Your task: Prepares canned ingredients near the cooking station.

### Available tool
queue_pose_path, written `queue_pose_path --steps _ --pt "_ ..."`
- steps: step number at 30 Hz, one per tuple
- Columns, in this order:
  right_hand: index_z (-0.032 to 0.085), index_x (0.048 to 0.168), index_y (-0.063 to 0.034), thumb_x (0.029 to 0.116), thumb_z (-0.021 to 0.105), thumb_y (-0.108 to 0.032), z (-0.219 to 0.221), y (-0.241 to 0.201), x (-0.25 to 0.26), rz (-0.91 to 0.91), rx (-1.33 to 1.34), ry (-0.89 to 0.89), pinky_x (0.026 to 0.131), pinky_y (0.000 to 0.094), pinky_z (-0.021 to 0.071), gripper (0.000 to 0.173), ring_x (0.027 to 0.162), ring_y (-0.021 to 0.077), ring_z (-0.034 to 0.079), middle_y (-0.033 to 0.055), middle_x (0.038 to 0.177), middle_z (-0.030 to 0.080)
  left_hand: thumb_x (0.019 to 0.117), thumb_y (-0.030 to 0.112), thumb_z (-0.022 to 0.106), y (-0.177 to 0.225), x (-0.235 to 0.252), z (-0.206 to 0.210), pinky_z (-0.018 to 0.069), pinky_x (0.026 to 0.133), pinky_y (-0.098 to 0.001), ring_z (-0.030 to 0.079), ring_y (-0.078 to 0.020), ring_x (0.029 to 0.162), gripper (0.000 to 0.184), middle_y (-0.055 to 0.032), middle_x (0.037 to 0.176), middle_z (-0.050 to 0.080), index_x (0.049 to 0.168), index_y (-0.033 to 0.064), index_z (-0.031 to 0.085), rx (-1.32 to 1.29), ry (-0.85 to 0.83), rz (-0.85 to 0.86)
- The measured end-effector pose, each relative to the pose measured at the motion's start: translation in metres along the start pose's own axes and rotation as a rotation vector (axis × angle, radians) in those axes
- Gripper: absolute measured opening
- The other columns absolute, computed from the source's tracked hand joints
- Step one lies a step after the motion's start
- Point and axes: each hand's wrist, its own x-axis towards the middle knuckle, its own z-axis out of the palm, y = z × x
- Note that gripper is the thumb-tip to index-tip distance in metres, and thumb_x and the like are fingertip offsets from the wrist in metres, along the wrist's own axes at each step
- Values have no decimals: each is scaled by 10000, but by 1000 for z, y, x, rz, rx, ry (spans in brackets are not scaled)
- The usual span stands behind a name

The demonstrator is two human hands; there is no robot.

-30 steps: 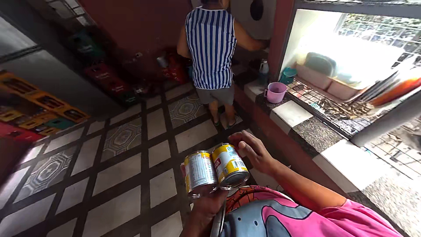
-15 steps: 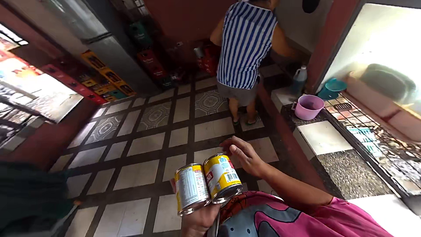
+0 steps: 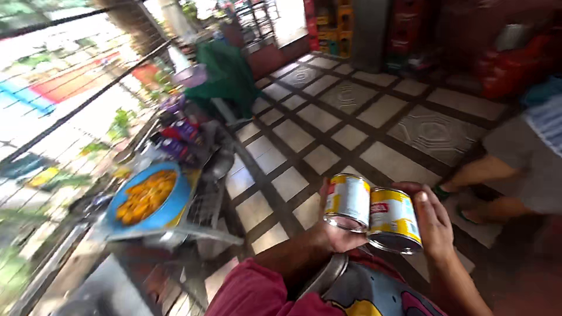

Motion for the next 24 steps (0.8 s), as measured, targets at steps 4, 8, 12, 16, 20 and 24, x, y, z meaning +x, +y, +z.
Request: queue_pose_path --steps 4,8,12,16,20,24 --pt "656 1224 -161 1084 385 -517 19 -2 6 30 102 -92 952 225 559 469 1071 21 662 -118 1148 707 808 901 424 4 -8 -8 576 911 -431 686 -221 1102 796 -64 1151 732 1137 236 713 -18 -42 103" --pt "650 1246 -161 1072 399 -547 32 -4 13 35 134 -159 943 228 562 492 1061 35 671 -104 1146 714 815 899 389 13 -10 -9 576 890 -467 684 -266 1096 842 -104 1164 721 1155 193 698 -75 -35 151" --pt "631 1260 -173 1068 399 -555 40 -3 16 44 112 -182 958 220 551 486 1075 23 663 -118 1157 706 820 890 379 22 -10 -15 581 867 -478 687 -286 1082 843 -125 1154 718 1145 176 689 -139 -36 156" --pt "623 1277 -190 1068 402 -556 49 -2 20 40 76 -173 978 224 541 475 1099 18 653 -128 1181 698 852 863 342 35 -9 -20 589 840 -461 695 -272 1063 800 -109 1130 727 1113 191 690 -159 -70 159" --pt "611 1284 -191 1068 405 -545 64 -7 24 63 18 -156 1011 217 522 463 1122 -6 637 -154 1187 687 877 841 314 53 -11 -27 588 836 -478 693 -287 1071 783 -115 1131 725 1111 195 689 -192 -92 134" --pt "613 1273 -192 1073 408 -522 88 -11 31 67 -28 -138 1010 194 511 437 1119 -31 626 -176 1175 680 867 851 318 75 -18 -36 590 816 -487 694 -305 1061 797 -131 1130 720 1112 184 680 -236 -100 110"
